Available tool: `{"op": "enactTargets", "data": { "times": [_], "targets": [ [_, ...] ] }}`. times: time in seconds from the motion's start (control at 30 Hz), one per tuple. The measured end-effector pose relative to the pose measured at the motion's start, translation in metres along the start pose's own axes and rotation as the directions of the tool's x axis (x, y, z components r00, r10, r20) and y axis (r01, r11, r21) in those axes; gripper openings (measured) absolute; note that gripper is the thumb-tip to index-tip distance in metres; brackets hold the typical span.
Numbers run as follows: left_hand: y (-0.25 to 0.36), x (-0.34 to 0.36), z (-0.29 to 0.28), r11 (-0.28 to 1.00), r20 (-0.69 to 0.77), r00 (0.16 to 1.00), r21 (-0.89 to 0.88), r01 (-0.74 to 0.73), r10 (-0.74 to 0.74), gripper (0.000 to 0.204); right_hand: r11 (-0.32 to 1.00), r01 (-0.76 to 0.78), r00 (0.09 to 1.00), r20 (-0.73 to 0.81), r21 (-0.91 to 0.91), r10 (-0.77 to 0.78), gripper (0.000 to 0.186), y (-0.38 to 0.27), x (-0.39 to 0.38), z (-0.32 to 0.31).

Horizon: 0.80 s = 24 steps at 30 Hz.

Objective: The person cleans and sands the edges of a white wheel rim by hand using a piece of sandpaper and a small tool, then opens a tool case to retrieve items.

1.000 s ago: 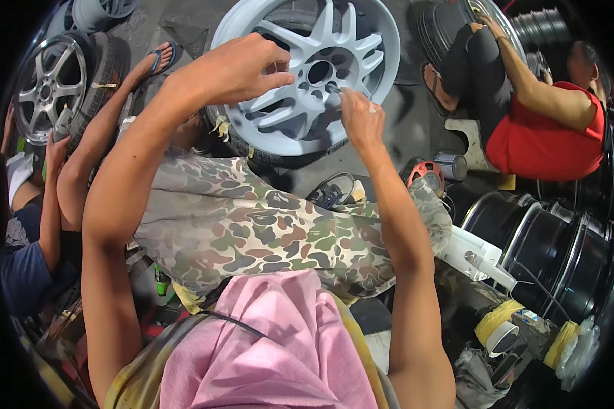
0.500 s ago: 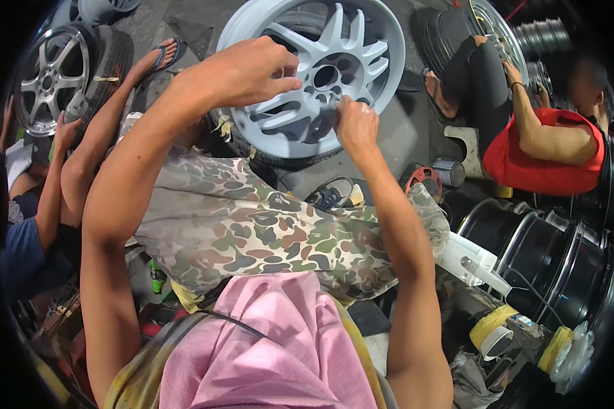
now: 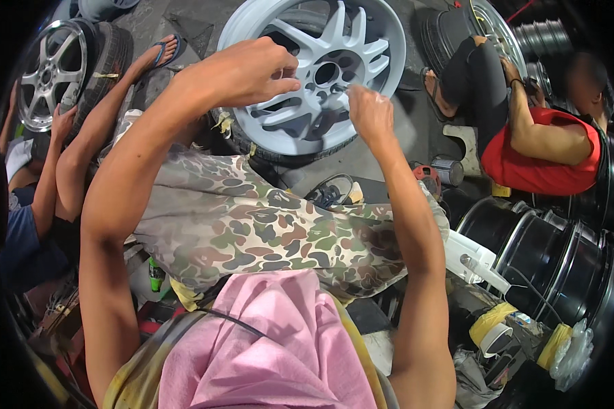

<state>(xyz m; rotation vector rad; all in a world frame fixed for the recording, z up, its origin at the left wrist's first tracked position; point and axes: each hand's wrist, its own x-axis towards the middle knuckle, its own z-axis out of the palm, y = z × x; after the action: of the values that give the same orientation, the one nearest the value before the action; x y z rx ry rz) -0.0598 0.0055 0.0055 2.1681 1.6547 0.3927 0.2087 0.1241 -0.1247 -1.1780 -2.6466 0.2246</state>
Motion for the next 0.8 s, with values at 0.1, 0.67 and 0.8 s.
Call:
{"op": "enactTargets", "data": {
  "times": [0.1,0.67,0.8],
  "targets": [
    [0.0,0.003,0.001,0.999,-0.026,0.999,-0.018,-0.026,0.026,0.033,0.996,0.047,0.999,0.003,-0.075,-0.047,0.026,0.012,-0.013,0.009],
    [0.004,-0.001,-0.002,0.998,0.058,0.997,-0.015,0.053,-0.052,0.034,0.991,0.076,0.996,-0.028,-0.107,-0.079,0.025,0.008,-0.024,0.016],
    [0.008,-0.006,-0.001,0.998,0.045,0.997,-0.011,0.055,-0.055,0.033,0.998,0.029,1.0,0.012,-0.046,-0.029,0.022,0.008,-0.029,0.006]
  ]
}}
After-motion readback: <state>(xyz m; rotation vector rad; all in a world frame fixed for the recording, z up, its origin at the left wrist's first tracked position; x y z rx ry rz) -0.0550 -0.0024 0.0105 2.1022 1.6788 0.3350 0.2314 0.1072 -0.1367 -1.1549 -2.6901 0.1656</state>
